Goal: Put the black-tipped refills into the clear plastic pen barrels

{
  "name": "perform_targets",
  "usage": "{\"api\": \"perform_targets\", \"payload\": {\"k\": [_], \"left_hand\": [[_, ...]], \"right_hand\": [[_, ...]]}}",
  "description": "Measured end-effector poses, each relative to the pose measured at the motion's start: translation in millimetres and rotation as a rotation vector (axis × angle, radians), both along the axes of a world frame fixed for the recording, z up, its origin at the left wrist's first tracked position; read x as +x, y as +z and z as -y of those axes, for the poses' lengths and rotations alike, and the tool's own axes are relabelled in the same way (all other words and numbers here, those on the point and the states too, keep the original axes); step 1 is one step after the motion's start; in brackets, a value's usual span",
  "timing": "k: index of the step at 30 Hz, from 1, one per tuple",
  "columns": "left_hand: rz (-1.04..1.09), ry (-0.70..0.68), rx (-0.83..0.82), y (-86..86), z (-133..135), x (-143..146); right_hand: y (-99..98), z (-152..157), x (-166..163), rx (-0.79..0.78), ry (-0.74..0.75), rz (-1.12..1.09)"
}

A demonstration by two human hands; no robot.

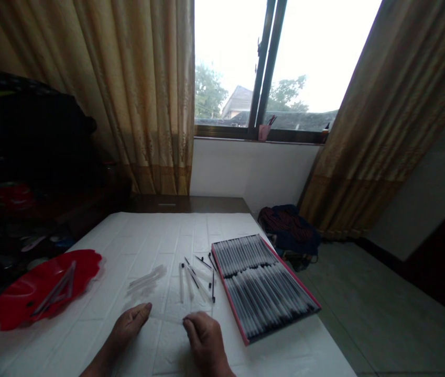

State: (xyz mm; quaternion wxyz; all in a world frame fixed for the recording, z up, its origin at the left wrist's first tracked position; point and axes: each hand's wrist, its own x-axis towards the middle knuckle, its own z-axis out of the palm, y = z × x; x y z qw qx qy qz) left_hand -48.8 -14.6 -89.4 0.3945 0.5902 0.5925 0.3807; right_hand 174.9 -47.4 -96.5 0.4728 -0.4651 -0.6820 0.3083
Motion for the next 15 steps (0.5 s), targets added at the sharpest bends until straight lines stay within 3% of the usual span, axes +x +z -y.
{"api": "perform_targets", "payload": {"k": [8,10,15], "left_hand": [[0.034,0.142,-0.107,3.3,-12,-4],[0.012,0.158,-0.092,3.5,-11,-1],[-0.064,0.209,0.017,5.7,-4,-5]], "right_hand": [[-4.6,-1,5,0.263,-0.184,0.06],[-8.8,-4,5,0.29,-0.2,0.136],[-19.3,-9,8,0.31,-0.455,0.24]]}}
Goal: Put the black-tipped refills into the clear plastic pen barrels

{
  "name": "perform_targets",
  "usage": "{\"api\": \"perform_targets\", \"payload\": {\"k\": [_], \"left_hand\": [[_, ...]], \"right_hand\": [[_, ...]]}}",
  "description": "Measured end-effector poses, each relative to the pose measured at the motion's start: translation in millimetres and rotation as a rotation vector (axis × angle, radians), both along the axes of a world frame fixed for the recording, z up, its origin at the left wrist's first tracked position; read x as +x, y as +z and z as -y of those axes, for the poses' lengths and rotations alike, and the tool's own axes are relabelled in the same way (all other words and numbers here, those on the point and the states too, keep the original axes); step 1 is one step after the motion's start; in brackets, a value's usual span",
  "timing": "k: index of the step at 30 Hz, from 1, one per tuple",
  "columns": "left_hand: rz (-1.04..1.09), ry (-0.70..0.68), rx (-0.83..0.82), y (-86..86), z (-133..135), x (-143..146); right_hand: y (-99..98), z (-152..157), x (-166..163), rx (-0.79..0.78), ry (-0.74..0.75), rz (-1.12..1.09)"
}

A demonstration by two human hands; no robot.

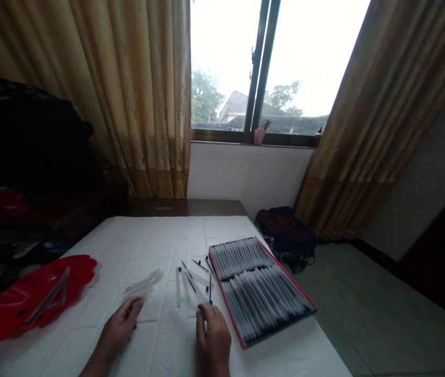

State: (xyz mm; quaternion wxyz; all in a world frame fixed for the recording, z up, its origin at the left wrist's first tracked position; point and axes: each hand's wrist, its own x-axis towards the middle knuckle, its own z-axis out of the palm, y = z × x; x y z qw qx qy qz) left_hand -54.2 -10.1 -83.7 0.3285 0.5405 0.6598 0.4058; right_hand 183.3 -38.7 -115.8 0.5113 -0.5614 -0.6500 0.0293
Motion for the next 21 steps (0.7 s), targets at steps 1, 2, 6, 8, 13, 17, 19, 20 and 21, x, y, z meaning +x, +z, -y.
{"api": "perform_targets", "payload": {"k": [1,2,6,8,13,17,19,20,21], "left_hand": [[-0.037,0.007,0.042,0.0,2,-4],[-0.097,0.011,0.09,-0.5,4,-8],[-0.481,0.024,0.258,-7.0,11,-24],[-0.625,0.022,0.291,-11.0,13,-30],[-0.804,0.005,0.339,-15.4,11,-35],[-0.859,0.067,0.32,-17.6,10,-35],[-0.861,0.079,0.328,-20.1,10,-37],[-0.859,0.079,0.338,-21.5,10,-38],[-0.855,0.078,0.35,-22.9,10,-39]], "right_hand": [[-1.3,0,1,0.008,-0.038,0.014],[-2.1,0,2,0.014,-0.063,0.029],[-1.6,-1,4,0.04,-0.131,0.047],[-1.0,-1,5,0.041,-0.154,0.039],[-3.7,-3,6,-0.013,-0.169,0.014],[-5.6,-4,6,-0.088,-0.179,0.02],[-5.2,-4,5,-0.119,-0.181,0.036],[-4.7,-4,5,-0.135,-0.184,0.044],[-4.3,-4,4,-0.149,-0.189,0.052]]}}
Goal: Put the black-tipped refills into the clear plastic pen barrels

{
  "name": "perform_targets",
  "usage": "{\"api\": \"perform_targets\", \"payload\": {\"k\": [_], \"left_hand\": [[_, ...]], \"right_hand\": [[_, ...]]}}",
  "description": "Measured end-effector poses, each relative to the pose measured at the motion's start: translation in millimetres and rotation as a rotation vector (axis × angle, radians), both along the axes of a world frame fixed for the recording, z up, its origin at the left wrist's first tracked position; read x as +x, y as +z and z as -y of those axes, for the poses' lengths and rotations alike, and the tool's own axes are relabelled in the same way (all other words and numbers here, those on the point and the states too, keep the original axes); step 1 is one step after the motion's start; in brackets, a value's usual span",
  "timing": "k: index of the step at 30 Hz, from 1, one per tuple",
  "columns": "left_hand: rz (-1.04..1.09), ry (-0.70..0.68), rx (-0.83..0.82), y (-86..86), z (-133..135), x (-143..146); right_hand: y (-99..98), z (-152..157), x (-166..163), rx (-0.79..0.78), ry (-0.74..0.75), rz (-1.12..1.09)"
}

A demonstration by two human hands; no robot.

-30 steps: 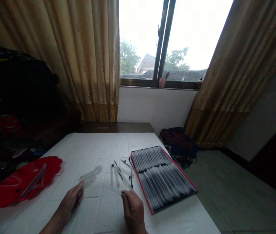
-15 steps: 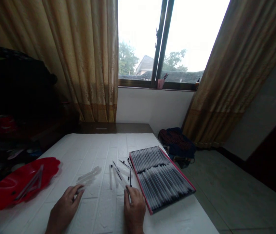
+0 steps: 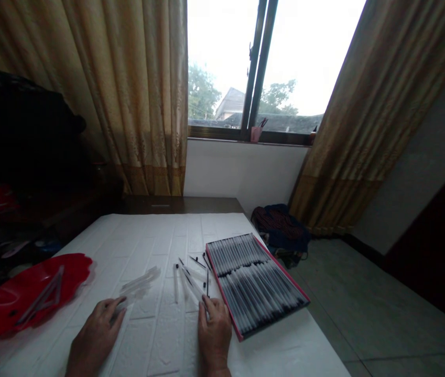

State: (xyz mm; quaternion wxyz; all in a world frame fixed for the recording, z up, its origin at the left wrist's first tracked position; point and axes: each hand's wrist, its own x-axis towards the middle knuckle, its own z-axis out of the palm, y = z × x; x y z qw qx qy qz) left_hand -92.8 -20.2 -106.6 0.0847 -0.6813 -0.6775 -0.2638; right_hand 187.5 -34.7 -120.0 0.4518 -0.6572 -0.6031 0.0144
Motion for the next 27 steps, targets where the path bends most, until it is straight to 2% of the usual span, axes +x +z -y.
{"api": "perform_targets", "payload": {"k": [10,18,22,25,27], "left_hand": [[0.076,-0.006,-0.068,-0.3,0,-2],[0.156,0.001,-0.08,-1.7,-1,-6],[0.198,-0.024,-0.037,-1.6,-3,-11],[0.209,-0.028,-0.03,-2.0,-4,-12],[0.204,-0.024,-0.033,-3.7,-5,-13]], "right_hand": [[2.3,2,-2,-0.049,-0.015,0.018],[6.4,7,-5,0.09,0.045,0.014],[25.3,16,6,0.105,0.13,0.07],[46.9,16,32,0.003,0.021,0.188],[59.1,13,54,-0.126,-0.089,0.302]]}}
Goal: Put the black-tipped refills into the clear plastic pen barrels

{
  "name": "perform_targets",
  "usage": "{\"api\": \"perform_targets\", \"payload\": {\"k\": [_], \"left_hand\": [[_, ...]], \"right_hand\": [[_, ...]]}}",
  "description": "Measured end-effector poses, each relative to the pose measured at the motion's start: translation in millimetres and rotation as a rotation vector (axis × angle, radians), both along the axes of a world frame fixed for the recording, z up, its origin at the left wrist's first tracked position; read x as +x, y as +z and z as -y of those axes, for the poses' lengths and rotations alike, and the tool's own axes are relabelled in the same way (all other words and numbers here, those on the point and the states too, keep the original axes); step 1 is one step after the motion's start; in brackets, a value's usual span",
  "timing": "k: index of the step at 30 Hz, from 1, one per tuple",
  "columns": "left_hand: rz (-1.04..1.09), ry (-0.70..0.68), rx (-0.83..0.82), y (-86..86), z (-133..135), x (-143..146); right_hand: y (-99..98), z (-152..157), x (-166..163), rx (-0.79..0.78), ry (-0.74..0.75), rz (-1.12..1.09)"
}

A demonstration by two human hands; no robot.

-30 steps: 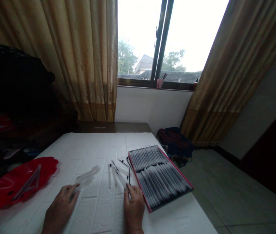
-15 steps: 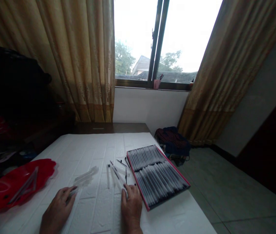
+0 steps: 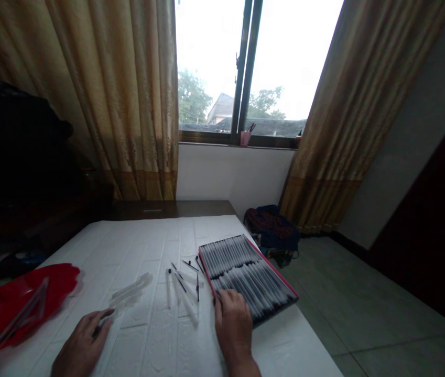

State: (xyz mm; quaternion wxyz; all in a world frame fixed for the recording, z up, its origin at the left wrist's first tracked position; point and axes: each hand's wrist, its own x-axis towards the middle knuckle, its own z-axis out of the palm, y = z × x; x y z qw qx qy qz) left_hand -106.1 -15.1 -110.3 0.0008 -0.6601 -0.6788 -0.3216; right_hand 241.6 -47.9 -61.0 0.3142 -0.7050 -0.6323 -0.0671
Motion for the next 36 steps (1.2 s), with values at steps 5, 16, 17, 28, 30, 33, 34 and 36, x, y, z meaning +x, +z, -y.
{"api": "perform_targets", "payload": {"k": [5,16,17,28,30,33,34,36], "left_hand": [[0.003,-0.035,0.029,-6.4,-3,-3],[0.033,-0.018,0.022,-9.9,-3,-6],[0.033,-0.019,0.019,-10.0,-3,-5],[0.015,-0.027,-0.011,-11.7,-3,-6],[-0.007,-0.026,0.001,-11.5,-3,-6],[-0.089,-0.064,0.096,-9.9,-2,-6],[-0.118,-0.095,0.129,-8.8,0,-5],[-0.17,-0.185,0.19,-5.8,3,-3]], "right_hand": [[10.2,-4,34,-0.262,-0.138,0.222],[13.9,-10,31,-0.386,-0.153,0.283],[14.0,-10,31,-0.392,-0.153,0.284],[18.3,-9,11,-0.173,-0.013,0.29],[20.0,-5,-6,-0.121,0.102,0.233],[17.1,3,-36,-0.125,0.307,0.067],[14.2,5,-45,-0.145,0.371,-0.004],[5.3,7,-61,-0.19,0.475,-0.13]]}}
